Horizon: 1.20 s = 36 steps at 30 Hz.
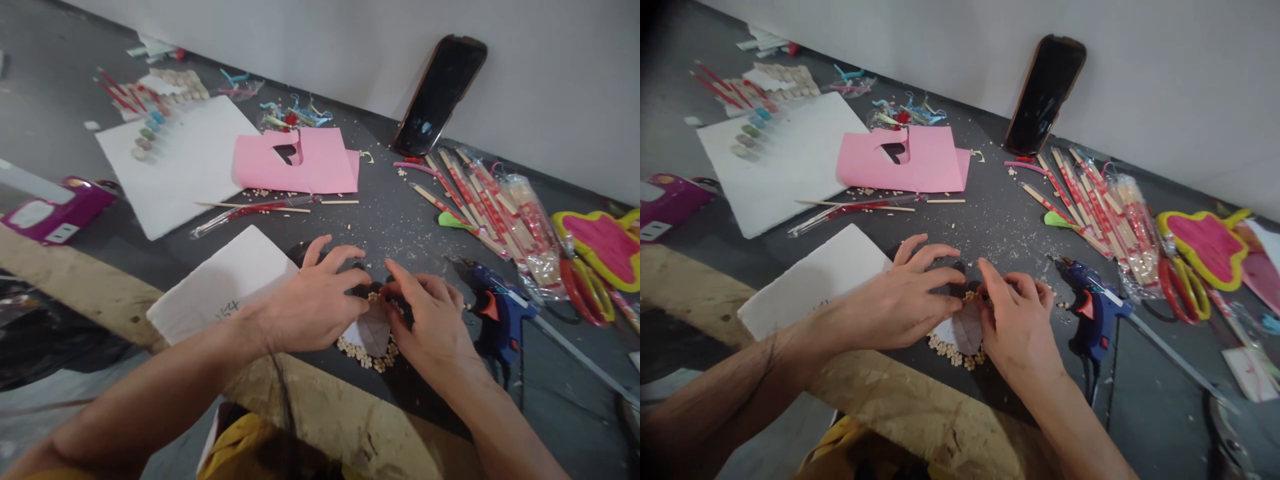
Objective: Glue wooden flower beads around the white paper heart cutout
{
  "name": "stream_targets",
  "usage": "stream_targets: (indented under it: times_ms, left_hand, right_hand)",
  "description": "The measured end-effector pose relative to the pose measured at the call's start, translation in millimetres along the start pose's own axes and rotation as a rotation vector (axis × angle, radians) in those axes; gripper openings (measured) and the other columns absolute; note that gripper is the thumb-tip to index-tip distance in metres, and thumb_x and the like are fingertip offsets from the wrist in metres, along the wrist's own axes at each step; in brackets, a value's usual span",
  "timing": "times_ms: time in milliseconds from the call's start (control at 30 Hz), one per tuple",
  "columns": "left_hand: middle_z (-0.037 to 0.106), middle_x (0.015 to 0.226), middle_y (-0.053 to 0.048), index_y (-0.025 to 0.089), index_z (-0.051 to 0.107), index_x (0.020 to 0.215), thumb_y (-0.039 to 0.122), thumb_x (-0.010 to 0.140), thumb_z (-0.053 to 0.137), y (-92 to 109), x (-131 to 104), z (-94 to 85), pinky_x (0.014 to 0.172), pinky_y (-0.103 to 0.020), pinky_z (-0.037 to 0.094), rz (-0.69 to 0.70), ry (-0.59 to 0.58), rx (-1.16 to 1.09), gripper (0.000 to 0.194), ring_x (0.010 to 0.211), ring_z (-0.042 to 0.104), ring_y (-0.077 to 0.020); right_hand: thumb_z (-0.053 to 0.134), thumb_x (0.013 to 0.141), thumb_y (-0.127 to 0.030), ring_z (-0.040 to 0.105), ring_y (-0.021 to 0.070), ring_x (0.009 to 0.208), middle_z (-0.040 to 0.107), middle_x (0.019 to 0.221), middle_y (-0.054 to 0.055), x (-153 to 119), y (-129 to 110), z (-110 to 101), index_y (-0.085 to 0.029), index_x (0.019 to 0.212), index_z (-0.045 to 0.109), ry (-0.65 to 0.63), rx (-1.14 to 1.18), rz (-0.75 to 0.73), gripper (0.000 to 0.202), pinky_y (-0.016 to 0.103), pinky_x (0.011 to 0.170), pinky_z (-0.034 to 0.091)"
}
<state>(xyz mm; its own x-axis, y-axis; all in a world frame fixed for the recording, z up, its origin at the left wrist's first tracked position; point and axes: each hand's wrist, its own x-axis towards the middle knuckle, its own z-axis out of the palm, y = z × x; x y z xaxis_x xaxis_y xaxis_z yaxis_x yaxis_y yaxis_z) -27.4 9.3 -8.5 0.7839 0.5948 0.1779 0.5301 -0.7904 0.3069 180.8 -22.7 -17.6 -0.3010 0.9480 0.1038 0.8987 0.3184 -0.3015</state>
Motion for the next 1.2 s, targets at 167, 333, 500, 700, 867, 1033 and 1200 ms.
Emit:
stream_targets:
  times_ms: [167,333,500,700,867,1033,1200]
  left_hand:
    - [0.065,0.107,0.001,0.025,0.067,0.091,0.019,0.088,0.053,-0.4,0.6,1.3,0.107,-0.063,0.016,0.029,0.012,-0.01,0.016,0.127,0.035,-0.0297]
    - [0.067,0.104,0.002,0.027,0.067,0.093,0.018,0.088,0.052,-1.3,1.4,2.0,0.109,-0.061,0.013,0.05,0.058,-0.03,0.017,0.127,0.036,-0.0274]
    - [0.068,0.102,0.003,0.027,0.066,0.097,0.015,0.088,0.051,-2.3,2.1,3.6,0.109,-0.059,0.012,0.024,0.089,-0.043,0.021,0.126,0.039,-0.0257]
    - [0.068,0.106,0.003,0.027,0.067,0.096,0.016,0.087,0.052,0.9,2.1,4.7,0.11,-0.058,0.01,0.014,0.071,-0.046,0.02,0.127,0.037,-0.0255]
    - [0.068,0.107,0.003,0.027,0.067,0.094,0.019,0.087,0.054,4.7,2.6,5.4,0.11,-0.062,0.006,0.039,0.041,-0.008,0.016,0.127,0.035,-0.0275]
    - [0.069,0.103,0.004,0.026,0.064,0.091,0.021,0.089,0.052,5.6,4.0,4.0,0.109,-0.065,0.008,0.02,0.004,0.012,0.013,0.127,0.036,-0.0293]
    - [0.069,0.1,0.004,0.026,0.065,0.09,0.022,0.09,0.051,6.4,4.1,3.0,0.108,-0.067,0.008,0.015,-0.012,0.039,0.014,0.128,0.036,-0.03]
  right_hand:
    - [0.05,0.084,-0.019,0.054,0.0234,0.098,0.071,0.094,0.003,-0.3,1.3,0.7,-0.024,0.134,0.042,0.004,-0.004,0.013,0.051,0.045,0.088,0.032]
    - [0.049,0.088,-0.023,0.056,0.0233,0.097,0.072,0.093,0.004,-0.5,0.9,0.7,-0.024,0.135,0.041,0.013,0.004,0.0,0.048,0.045,0.088,0.032]
    - [0.05,0.087,-0.022,0.055,0.0228,0.097,0.072,0.093,0.004,-0.5,-2.5,-0.4,-0.022,0.134,0.042,0.024,0.014,0.017,0.047,0.044,0.087,0.033]
    - [0.048,0.088,-0.023,0.056,0.0234,0.098,0.072,0.094,0.004,-0.4,-3.7,-2.0,-0.022,0.136,0.039,0.002,0.016,0.031,0.049,0.045,0.089,0.032]
    - [0.047,0.089,-0.022,0.055,0.0239,0.098,0.072,0.095,0.005,-1.2,-3.2,-1.0,-0.022,0.137,0.036,0.005,0.036,0.035,0.049,0.047,0.09,0.029]
    - [0.047,0.09,-0.022,0.054,0.023,0.098,0.072,0.094,0.003,-0.6,-3.4,-1.0,-0.019,0.136,0.036,-0.003,0.03,0.026,0.048,0.045,0.089,0.028]
    - [0.046,0.09,-0.022,0.055,0.0216,0.096,0.072,0.093,0.003,-0.7,-3.9,-1.3,-0.019,0.135,0.038,0.016,0.032,0.015,0.046,0.043,0.088,0.029]
